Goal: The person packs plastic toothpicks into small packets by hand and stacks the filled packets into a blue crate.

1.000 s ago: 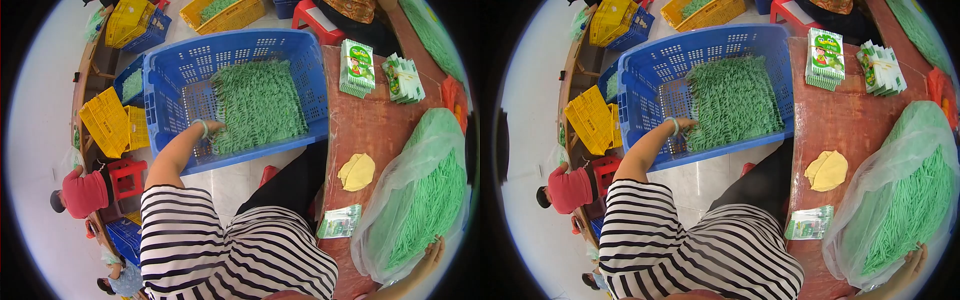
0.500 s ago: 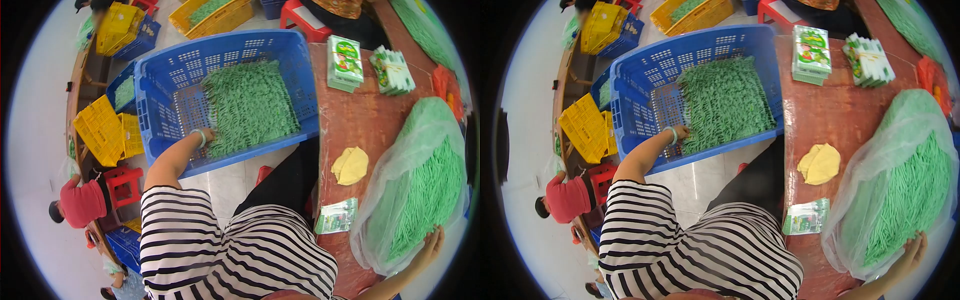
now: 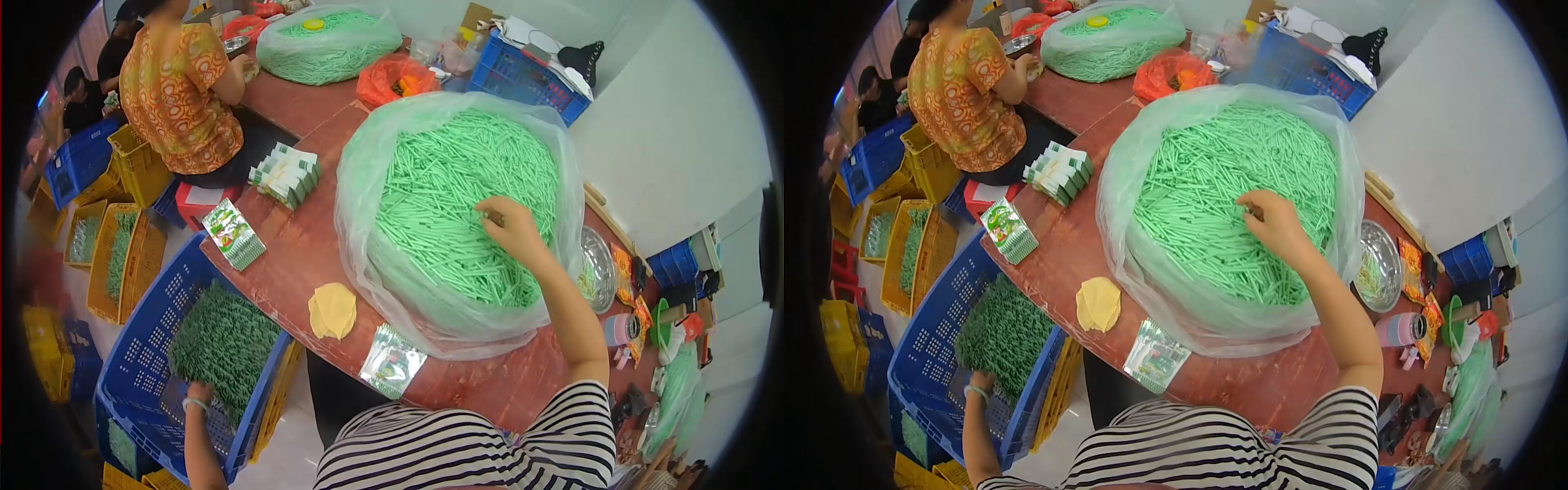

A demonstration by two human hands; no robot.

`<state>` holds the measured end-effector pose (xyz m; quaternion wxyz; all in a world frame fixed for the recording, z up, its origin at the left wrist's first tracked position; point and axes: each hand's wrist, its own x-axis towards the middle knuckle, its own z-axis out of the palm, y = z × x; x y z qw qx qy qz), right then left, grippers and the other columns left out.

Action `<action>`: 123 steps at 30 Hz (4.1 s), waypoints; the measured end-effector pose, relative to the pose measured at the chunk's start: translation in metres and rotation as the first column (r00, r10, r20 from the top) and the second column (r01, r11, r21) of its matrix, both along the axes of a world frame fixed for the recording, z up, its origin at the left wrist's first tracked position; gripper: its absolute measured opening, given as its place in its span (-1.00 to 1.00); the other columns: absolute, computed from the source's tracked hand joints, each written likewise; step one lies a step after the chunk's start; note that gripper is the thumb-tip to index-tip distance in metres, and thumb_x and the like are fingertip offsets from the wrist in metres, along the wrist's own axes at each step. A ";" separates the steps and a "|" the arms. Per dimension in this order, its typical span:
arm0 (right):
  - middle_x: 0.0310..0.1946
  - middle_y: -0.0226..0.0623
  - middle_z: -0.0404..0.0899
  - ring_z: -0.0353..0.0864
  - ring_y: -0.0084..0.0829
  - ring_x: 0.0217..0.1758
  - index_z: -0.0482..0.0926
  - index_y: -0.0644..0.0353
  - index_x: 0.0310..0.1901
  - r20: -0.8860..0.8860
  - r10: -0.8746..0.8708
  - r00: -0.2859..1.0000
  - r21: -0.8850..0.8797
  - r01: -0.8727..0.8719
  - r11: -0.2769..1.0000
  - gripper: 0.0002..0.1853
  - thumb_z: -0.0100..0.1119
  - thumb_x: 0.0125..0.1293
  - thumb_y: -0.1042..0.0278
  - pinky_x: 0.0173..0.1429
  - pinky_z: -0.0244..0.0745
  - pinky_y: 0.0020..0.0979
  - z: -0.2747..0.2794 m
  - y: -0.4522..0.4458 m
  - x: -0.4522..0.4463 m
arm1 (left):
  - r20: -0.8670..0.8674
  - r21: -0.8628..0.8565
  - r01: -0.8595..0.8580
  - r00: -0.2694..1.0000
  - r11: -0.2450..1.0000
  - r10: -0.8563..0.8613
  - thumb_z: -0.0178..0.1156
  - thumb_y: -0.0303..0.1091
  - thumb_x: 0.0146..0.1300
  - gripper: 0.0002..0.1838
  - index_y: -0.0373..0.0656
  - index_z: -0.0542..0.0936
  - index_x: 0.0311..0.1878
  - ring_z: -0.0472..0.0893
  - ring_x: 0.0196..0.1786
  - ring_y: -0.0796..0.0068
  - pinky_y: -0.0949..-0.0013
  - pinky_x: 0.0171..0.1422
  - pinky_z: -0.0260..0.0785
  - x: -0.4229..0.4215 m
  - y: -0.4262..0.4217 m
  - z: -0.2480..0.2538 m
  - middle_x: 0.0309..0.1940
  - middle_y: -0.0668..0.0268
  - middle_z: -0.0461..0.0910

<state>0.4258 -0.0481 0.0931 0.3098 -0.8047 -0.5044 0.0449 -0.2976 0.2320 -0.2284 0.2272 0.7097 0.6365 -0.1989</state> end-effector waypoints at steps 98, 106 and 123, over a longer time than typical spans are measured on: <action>-0.27 -0.06 0.65 0.63 -0.16 -0.18 0.58 0.29 -0.15 -0.032 0.193 0.981 -0.321 -0.193 0.927 -0.73 0.21 0.04 0.53 -0.11 0.50 -0.22 0.009 -0.013 0.031 | 0.985 0.019 0.080 0.170 0.997 -0.033 0.34 -0.48 0.14 -0.87 -0.29 0.74 -0.25 0.53 -0.31 0.60 0.51 -0.18 0.35 0.355 -0.218 0.216 -0.43 0.39 0.56; -0.62 -0.28 0.53 0.45 -0.52 -0.58 0.58 0.28 -0.35 -0.246 0.001 0.969 -0.201 -0.053 0.978 -0.81 0.27 0.18 0.31 -0.41 0.37 -0.35 0.012 -0.021 0.047 | 0.581 -0.698 0.427 -0.133 0.575 0.803 0.10 -0.36 0.40 -0.67 -0.26 0.47 0.18 0.63 0.04 0.38 0.26 0.20 0.47 0.360 -0.208 0.225 0.03 0.24 0.62; -0.61 -0.38 0.57 0.52 -0.56 -0.58 0.66 0.19 -0.30 -0.287 -0.010 0.958 -0.074 -0.012 0.997 -0.85 0.34 0.10 0.36 -0.45 0.41 -0.45 0.000 -0.039 0.056 | 0.817 -0.499 0.500 -0.002 0.708 0.577 0.19 -0.49 0.34 -0.75 -0.30 0.58 0.06 0.64 -0.11 0.63 0.52 0.00 0.51 0.422 -0.224 0.262 -0.09 0.32 0.67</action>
